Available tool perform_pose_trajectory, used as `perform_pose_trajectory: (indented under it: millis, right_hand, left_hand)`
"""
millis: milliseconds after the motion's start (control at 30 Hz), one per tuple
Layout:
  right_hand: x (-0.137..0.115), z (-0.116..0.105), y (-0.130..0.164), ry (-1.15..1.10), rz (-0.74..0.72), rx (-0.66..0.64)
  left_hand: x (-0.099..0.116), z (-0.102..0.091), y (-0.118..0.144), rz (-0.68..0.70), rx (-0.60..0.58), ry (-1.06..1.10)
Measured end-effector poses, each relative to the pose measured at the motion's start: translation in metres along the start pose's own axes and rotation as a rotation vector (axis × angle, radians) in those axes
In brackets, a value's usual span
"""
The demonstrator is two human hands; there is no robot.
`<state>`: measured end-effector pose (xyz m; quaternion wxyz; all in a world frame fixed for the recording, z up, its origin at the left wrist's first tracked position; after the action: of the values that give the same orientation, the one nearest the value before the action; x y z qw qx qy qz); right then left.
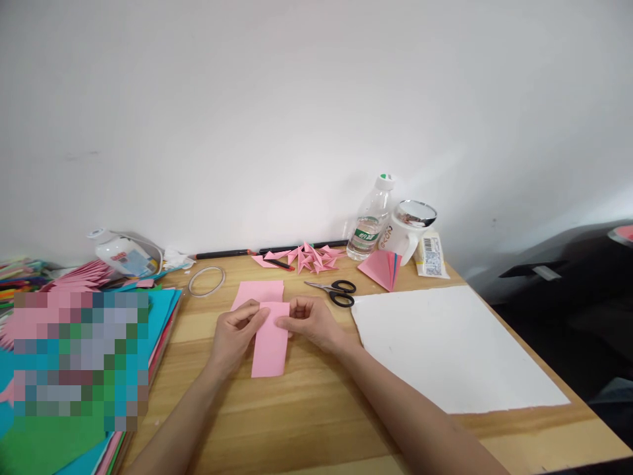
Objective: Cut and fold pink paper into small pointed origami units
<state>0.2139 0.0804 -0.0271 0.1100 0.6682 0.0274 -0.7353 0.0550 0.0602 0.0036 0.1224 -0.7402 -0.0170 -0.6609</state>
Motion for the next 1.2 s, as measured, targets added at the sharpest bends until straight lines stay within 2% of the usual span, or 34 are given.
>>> perform_pose_trajectory:
  millis: [433, 567, 700, 900, 1067, 1200]
  right_hand:
    - [-0.006, 0.001, 0.002, -0.151, 0.000, 0.037]
    - [-0.005, -0.001, 0.001, -0.121, -0.043, 0.059]
    - [-0.006, -0.001, 0.000, -0.084, -0.012, 0.075]
    - [-0.008, 0.000, 0.000, -0.170, -0.007, 0.099]
    - [-0.009, -0.002, 0.001, -0.078, -0.096, 0.167]
    - [-0.009, 0.001, 0.001, -0.034, -0.036, 0.139]
  left_hand:
    - [-0.011, -0.001, 0.000, -0.019, 0.035, 0.059]
    - [-0.013, -0.001, 0.000, -0.038, 0.028, 0.067]
    - [-0.013, 0.000, 0.001, -0.077, 0.038, 0.099]
    - [-0.017, 0.002, 0.002, -0.094, 0.044, 0.117]
    - [-0.020, 0.004, 0.003, -0.138, 0.040, 0.143]
    - [-0.020, 0.004, 0.003, -0.154, 0.085, 0.159]
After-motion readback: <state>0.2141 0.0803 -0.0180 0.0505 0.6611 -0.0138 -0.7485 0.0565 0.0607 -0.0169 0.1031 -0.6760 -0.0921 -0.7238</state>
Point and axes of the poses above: each hand's wrist, its own y-axis away from the middle knuckle, its own z-axis out of the palm, x = y × z, the point moved 2 cm from there along -y, towards the middle knuckle, and after that the axes turned 13 degrees about x, right-handed, at the moved point
